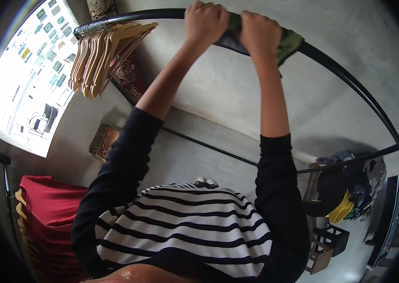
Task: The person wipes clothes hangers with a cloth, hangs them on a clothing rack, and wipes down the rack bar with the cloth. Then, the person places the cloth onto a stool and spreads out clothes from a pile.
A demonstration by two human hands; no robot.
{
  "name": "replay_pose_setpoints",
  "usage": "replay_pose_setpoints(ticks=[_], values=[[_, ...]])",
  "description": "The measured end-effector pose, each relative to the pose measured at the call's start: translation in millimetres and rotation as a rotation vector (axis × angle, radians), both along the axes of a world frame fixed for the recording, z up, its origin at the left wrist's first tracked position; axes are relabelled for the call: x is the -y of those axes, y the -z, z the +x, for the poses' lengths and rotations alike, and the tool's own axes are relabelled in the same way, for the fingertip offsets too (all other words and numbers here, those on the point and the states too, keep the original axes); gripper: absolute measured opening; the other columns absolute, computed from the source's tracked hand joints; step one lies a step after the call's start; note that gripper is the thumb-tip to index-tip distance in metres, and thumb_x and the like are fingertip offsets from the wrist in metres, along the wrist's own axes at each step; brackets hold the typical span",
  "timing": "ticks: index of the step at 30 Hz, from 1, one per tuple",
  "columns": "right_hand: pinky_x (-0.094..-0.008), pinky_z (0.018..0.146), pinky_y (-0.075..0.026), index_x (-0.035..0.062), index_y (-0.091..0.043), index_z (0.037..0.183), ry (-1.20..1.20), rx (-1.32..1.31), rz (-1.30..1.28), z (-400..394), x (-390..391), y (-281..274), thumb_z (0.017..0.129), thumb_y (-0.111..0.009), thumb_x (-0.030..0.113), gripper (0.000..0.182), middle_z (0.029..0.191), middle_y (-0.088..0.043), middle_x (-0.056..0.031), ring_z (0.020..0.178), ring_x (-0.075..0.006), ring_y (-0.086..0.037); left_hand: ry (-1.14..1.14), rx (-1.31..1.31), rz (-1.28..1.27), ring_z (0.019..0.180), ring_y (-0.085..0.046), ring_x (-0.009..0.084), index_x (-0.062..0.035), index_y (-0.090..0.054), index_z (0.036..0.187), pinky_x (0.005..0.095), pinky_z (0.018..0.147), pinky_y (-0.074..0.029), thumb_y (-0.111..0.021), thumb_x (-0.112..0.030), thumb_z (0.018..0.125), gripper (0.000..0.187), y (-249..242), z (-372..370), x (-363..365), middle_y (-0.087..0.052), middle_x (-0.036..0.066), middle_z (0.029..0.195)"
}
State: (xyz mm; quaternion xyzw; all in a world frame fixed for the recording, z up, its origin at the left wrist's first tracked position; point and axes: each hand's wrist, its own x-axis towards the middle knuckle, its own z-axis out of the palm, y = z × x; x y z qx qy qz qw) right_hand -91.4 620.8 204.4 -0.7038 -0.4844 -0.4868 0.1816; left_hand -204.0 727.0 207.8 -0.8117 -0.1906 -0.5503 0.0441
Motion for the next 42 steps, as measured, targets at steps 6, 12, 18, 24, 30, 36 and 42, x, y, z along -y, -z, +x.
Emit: replay_pose_setpoints(ticks=[6, 12, 18, 24, 30, 36, 42], values=[[-0.0372, 0.052, -0.047, 0.0114, -0.057, 0.072, 0.16, -0.067, -0.032, 69.1, 108.5, -2.7, 0.067, -0.07, 0.027, 0.021, 0.069, -0.063, -0.0068, 0.063, -0.0286, -0.061, 0.085, 0.073, 0.154, 0.056, -0.05, 0.0206, -0.0115, -0.058, 0.047, 0.0333, 0.057, -0.036, -0.052, -0.031, 0.077, 0.036, 15.7, 117.6, 93.0, -0.058, 0.005, 0.053], [-0.0365, 0.055, -0.047, 0.0089, -0.055, 0.066, 0.18, -0.083, 0.021, 65.8, 117.1, -5.6, 0.064, -0.07, 0.024, 0.022, 0.063, -0.06, -0.0077, 0.061, -0.0281, -0.06, 0.167, 0.047, 0.215, 0.051, -0.051, 0.0203, -0.012, -0.056, 0.046, 0.0322, 0.051, -0.036, -0.052, -0.033, 0.078, 0.038, 13.0, 117.1, 93.6, -0.055, 0.004, 0.047], [-0.0369, 0.055, -0.046, 0.0086, -0.053, 0.065, 0.152, -0.072, -0.01, 30.5, 65.8, -4.2, 0.058, -0.065, 0.015, 0.016, 0.061, -0.059, -0.0088, 0.062, -0.0285, -0.06, 0.194, 0.057, 0.275, 0.055, -0.057, 0.0229, -0.0105, -0.059, 0.053, 0.035, 0.052, -0.045, -0.056, -0.027, 0.077, 0.029, 11.5, 65.1, 29.8, -0.058, 0.004, 0.055], [-0.0367, 0.053, -0.047, 0.0103, -0.052, 0.072, 0.023, -0.009, 0.01, -25.2, -39.7, 6.1, 0.057, -0.069, 0.017, 0.023, 0.061, -0.057, -0.0062, 0.061, -0.0266, -0.061, 0.125, 0.165, 0.324, 0.053, -0.055, 0.0244, -0.01, -0.059, 0.053, 0.0348, 0.052, -0.044, -0.056, -0.023, 0.074, 0.025, 10.9, -8.4, -69.0, -0.056, 0.006, 0.053], [-0.0321, 0.059, -0.042, 0.0123, -0.056, 0.073, -0.115, 0.016, 0.041, -97.0, -141.4, 7.8, 0.063, -0.067, 0.017, 0.015, 0.065, -0.058, -0.0033, 0.062, -0.0197, -0.06, -0.166, -0.232, 0.515, 0.08, -0.058, 0.0311, -0.0081, -0.056, 0.09, 0.0406, 0.071, -0.047, -0.05, -0.017, 0.08, 0.015, 11.4, -96.5, -168.2, -0.063, 0.008, 0.087], [-0.0429, 0.075, -0.042, 0.0082, -0.057, 0.1, -0.134, -0.008, -0.081, -155.7, -230.6, 13.2, 0.073, -0.061, 0.025, 0.032, 0.088, -0.061, -0.0097, 0.081, -0.0235, -0.06, -0.272, -0.31, 0.541, 0.093, -0.057, 0.0276, -0.0063, -0.052, 0.095, 0.037, 0.083, -0.04, -0.048, -0.014, 0.077, 0.019, 20.5, -151.0, -265.1, -0.061, 0.01, 0.099], [-0.0523, 0.085, -0.042, 0.0075, -0.054, 0.11, -0.179, -0.118, -0.194, -179.6, -273.6, 8.0, 0.07, -0.066, 0.037, 0.051, 0.103, -0.061, -0.0129, 0.094, -0.0286, -0.06, -0.377, -0.376, 0.592, 0.103, -0.055, 0.0249, -0.0065, -0.051, 0.103, 0.0369, 0.089, -0.038, -0.048, -0.013, 0.078, 0.025, 27.1, -173.1, -316.2, -0.06, 0.01, 0.107]])
